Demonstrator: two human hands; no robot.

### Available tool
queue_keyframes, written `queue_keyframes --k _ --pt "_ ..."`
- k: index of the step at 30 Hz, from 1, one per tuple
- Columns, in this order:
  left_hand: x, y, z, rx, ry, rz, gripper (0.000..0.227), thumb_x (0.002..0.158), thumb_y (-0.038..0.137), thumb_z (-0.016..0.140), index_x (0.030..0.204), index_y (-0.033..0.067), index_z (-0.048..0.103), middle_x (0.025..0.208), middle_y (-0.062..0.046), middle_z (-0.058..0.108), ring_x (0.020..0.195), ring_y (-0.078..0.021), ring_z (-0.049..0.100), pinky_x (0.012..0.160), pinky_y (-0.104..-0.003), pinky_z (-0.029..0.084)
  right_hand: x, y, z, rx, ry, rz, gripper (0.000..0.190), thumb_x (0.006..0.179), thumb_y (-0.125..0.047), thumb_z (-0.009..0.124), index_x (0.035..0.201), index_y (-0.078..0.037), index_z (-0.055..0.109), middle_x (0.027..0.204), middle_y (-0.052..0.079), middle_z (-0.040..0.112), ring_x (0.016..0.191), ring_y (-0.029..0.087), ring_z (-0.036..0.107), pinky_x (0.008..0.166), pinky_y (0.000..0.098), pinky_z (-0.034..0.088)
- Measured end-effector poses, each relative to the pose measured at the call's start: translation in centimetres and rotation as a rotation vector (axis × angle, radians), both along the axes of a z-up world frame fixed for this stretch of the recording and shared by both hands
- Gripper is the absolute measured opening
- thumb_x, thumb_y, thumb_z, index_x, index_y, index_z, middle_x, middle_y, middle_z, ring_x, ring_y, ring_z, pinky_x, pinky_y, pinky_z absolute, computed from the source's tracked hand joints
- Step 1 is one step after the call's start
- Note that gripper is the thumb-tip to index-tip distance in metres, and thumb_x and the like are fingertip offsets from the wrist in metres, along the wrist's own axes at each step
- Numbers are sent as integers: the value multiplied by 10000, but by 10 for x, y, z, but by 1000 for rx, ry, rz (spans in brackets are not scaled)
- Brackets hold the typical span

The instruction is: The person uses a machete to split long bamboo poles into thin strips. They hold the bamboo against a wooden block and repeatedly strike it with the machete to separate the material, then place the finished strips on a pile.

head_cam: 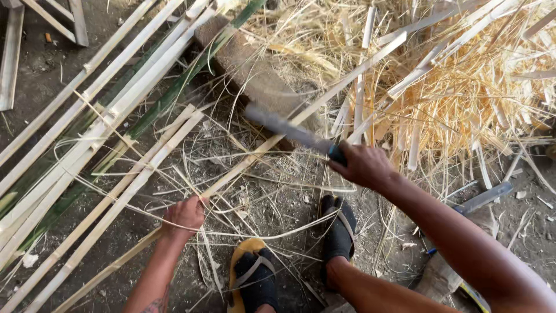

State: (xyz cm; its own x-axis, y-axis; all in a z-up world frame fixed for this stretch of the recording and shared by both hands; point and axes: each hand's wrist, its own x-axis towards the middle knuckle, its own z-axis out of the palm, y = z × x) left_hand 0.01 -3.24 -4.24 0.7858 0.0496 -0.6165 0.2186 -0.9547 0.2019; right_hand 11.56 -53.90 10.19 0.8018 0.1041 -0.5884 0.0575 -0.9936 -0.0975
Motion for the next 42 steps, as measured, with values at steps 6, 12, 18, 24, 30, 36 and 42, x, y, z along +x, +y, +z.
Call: queue_keyframes --k 6,12,18,24,30,36,42 --pt "-38 54 -8 85 35 0 290 1050 327 459 1149 211 705 666 -60 669 570 -181 609 511 -380 466 40 -74 21 19 -207 -385 551 1007 -596 438 1237 -119 587 700 68 688 465 183 601 400 357 504" --pt "-16 18 20 -20 -149 -35 389 1067 354 399 1095 148 728 631 -119 682 487 -242 644 453 -447 491 55 -113 27 -143 -330 -383 656 1074 -668 507 1112 -30 657 752 155 672 583 220 597 504 371 469" --pt "46 -93 28 6 27 9 436 1075 303 252 1434 125 423 734 -181 622 470 -217 600 359 -389 520 -59 72 34 3 87 -141 466 1031 -516 491 1200 -91 583 733 114 694 418 135 541 329 307 455" --pt "41 -115 0 -16 -54 12 454 1143 349 261 1197 68 613 820 -120 661 557 -206 606 431 -338 498 -80 95 48 91 10 28 552 969 -581 545 1210 -85 568 848 110 703 514 164 625 406 330 553" --pt "40 -105 19 16 -242 -85 204 1057 162 541 1004 69 715 800 -84 658 556 -146 603 467 -283 499 -67 93 43 48 107 85 534 980 -572 540 1226 -98 554 816 97 680 503 169 609 390 318 542" --pt "-32 -25 37 -184 -207 123 476 1097 413 296 1065 199 719 651 -59 646 481 -181 628 429 -361 538 -26 22 62 133 -165 -477 488 1044 -495 514 1181 -29 564 779 108 688 466 152 556 367 325 466" --pt "-10 -7 28 -18 -316 -152 291 1020 269 406 1142 150 641 903 -182 760 744 -353 752 644 -485 600 -34 26 13 55 25 -108 484 997 -555 521 1147 -98 571 778 110 692 494 160 562 373 312 494"
